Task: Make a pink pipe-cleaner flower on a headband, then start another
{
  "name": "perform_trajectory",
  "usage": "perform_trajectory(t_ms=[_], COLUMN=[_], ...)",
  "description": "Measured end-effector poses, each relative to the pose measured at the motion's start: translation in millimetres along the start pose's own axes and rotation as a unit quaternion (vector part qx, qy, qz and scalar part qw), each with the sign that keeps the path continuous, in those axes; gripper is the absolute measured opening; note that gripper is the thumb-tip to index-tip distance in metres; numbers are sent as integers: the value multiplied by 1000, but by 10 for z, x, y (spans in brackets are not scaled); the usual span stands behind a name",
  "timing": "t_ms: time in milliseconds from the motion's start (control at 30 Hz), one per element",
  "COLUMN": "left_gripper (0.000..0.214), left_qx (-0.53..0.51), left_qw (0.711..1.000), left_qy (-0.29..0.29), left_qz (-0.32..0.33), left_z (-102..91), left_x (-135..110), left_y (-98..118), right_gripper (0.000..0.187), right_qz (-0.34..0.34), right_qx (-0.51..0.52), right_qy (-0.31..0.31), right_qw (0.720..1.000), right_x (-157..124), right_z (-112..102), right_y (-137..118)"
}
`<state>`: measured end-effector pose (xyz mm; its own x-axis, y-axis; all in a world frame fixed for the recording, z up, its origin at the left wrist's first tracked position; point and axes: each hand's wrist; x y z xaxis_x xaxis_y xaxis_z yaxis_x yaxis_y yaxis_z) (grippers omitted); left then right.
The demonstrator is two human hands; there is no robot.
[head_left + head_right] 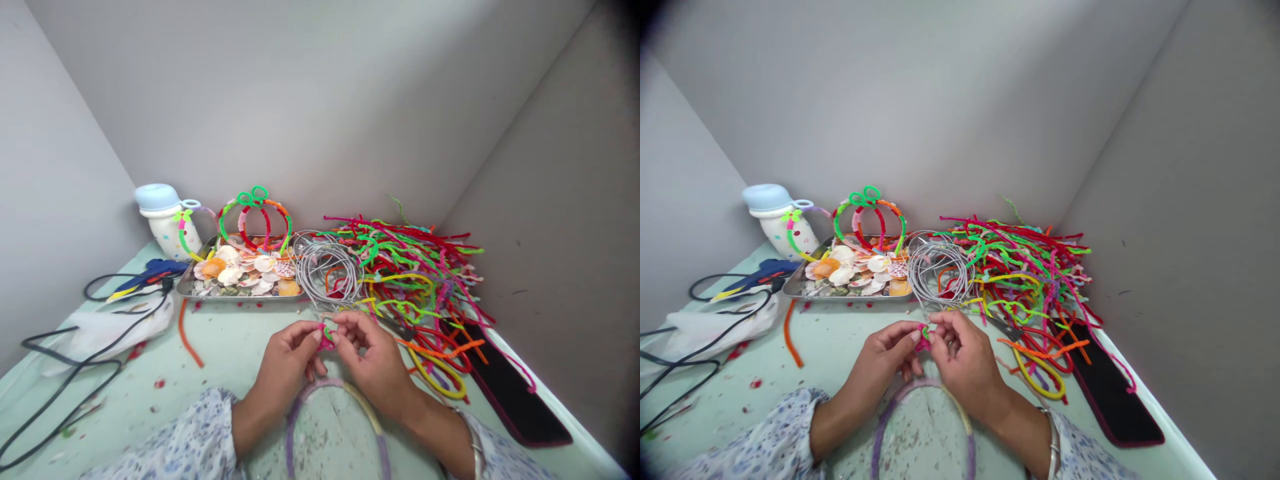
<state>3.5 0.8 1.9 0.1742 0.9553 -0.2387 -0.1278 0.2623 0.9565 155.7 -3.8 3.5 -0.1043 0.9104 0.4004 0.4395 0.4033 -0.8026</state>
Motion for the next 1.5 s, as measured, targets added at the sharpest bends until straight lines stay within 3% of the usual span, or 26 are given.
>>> perform_trajectory(t_ms=[267, 533, 767, 900, 1067, 1200, 1367, 1500], left_gripper=[31, 29, 28, 33, 31, 35, 39, 44], left_qx=[23, 21, 30, 38, 56, 50, 46, 58], left_qw=[1000, 1000, 999, 998, 996, 997, 998, 996], left_qy=[6, 6, 7, -28, -49, -47, -46, -61], left_qz=[3, 3, -10, -47, -53, -21, 2, 10], left_z=[4, 8, -11, -29, -36, -30, -32, -32], left_x=[3, -22, 11, 65, 91, 74, 46, 36], left_y=[0, 14, -33, -73, -108, -93, -61, -76], right_gripper=[17, 15, 12, 16, 17, 12, 10, 13], right_qz=[-5, -21, 64, 118, 164, 163, 125, 77], right_qx=[-26, 0, 127, 166, 151, 140, 73, 3], right_qy=[12, -15, 71, 77, 43, -39, -109, -119], right_qw=[1000, 1000, 987, 976, 974, 976, 983, 990], right_x=[7, -13, 86, 239, 365, 373, 342, 324], right_z=[31, 20, -89, -222, -371, -402, -392, -405], right_y=[7, -28, -35, -86, -111, -70, -55, -38])
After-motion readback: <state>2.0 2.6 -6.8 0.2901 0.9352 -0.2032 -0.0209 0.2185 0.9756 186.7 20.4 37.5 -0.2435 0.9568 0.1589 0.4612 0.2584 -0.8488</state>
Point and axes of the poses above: each hand's wrist, its own x-axis towards the middle knuckle, its own z-axis out of the palm, y = z × x, and after that the axes turned 2 degrees about -z, right-handed
